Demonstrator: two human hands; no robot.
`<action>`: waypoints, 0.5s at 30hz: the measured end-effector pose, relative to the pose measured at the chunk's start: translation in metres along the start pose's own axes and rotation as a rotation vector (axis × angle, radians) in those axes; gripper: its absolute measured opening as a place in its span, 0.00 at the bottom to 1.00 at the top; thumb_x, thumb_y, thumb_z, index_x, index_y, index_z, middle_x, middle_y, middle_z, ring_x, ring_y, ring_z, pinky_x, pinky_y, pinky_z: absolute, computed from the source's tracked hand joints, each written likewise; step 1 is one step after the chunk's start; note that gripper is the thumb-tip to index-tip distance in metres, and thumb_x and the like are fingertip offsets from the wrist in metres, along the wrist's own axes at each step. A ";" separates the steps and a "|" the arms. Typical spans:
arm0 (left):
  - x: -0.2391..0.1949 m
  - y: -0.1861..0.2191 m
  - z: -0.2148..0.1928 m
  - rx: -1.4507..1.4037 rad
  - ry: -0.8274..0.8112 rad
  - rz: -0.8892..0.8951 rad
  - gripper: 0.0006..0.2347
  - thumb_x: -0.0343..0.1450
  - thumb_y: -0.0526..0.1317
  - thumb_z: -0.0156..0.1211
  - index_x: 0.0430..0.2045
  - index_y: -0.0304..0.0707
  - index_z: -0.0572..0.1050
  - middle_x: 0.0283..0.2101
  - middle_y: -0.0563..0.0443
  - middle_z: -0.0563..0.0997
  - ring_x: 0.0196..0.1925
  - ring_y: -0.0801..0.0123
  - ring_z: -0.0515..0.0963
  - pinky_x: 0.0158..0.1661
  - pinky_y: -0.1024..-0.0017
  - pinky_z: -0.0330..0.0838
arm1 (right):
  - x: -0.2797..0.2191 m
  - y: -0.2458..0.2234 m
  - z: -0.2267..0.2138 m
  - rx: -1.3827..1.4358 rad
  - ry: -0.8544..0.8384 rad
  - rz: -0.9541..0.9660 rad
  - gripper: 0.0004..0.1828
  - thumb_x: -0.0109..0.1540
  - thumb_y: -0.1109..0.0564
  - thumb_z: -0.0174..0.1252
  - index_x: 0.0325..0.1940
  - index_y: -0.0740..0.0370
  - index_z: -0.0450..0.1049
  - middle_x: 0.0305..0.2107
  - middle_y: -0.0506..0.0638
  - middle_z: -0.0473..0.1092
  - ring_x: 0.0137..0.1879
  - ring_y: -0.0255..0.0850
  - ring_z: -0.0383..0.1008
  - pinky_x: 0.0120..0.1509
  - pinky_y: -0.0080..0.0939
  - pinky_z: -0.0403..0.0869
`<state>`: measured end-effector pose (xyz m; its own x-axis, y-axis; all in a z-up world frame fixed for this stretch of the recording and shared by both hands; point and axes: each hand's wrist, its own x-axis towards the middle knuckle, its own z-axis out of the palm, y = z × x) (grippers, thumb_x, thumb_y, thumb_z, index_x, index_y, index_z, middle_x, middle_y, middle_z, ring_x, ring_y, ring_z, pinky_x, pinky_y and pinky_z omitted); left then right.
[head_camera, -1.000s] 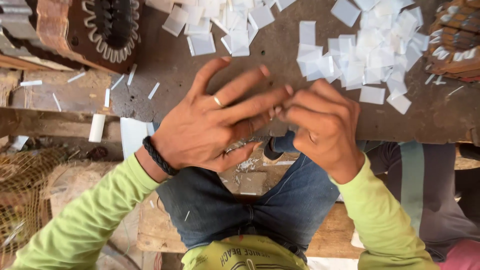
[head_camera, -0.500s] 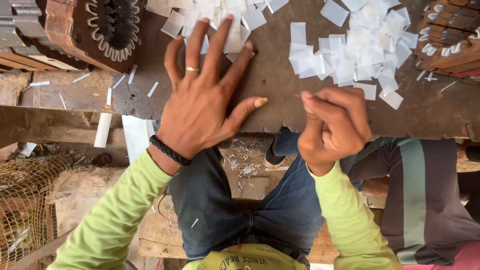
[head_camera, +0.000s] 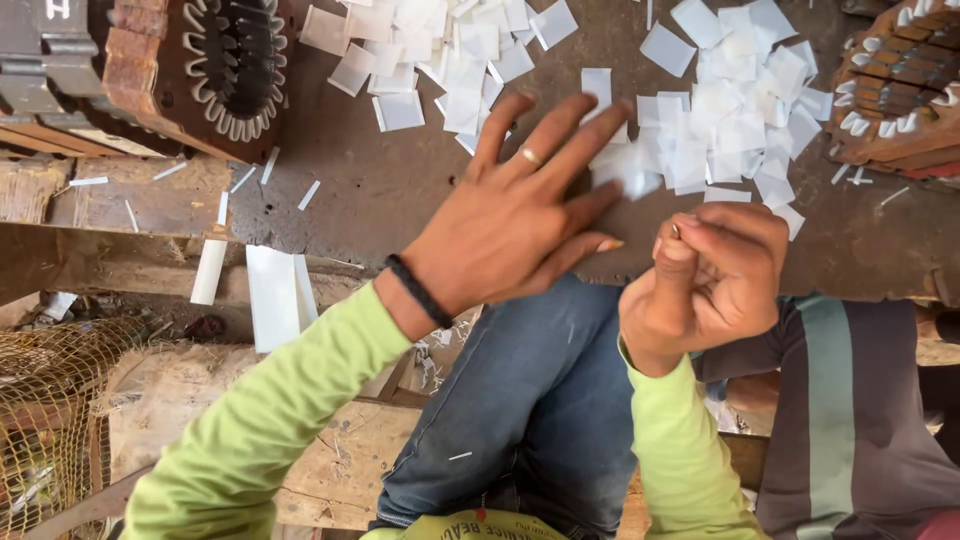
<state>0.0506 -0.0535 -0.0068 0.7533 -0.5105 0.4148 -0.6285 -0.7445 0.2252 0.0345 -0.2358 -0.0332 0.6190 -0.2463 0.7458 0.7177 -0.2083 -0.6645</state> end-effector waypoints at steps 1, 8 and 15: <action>-0.002 -0.003 -0.004 -0.049 0.001 0.056 0.18 0.76 0.56 0.57 0.47 0.43 0.82 0.72 0.43 0.63 0.75 0.52 0.59 0.71 0.44 0.51 | 0.007 -0.007 0.003 0.062 -0.010 0.089 0.02 0.66 0.64 0.62 0.41 0.65 0.75 0.39 0.52 0.68 0.37 0.35 0.70 0.37 0.31 0.71; -0.041 -0.032 -0.040 -0.011 0.009 0.219 0.07 0.72 0.42 0.64 0.39 0.42 0.85 0.55 0.52 0.80 0.62 0.64 0.73 0.60 0.64 0.67 | 0.042 -0.020 -0.019 -0.277 -0.839 -0.088 0.09 0.59 0.72 0.57 0.37 0.64 0.78 0.45 0.53 0.78 0.42 0.40 0.74 0.40 0.35 0.73; -0.045 -0.036 -0.048 -0.119 0.013 0.200 0.08 0.68 0.37 0.63 0.38 0.38 0.84 0.48 0.54 0.82 0.57 0.61 0.76 0.55 0.66 0.70 | 0.048 -0.024 -0.004 -0.321 -1.016 -0.141 0.08 0.56 0.73 0.58 0.35 0.65 0.74 0.49 0.51 0.79 0.40 0.42 0.76 0.40 0.39 0.74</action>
<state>0.0305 0.0170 0.0082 0.6093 -0.6364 0.4731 -0.7840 -0.5726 0.2395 0.0461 -0.2463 0.0184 0.6189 0.6705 0.4092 0.7774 -0.4486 -0.4409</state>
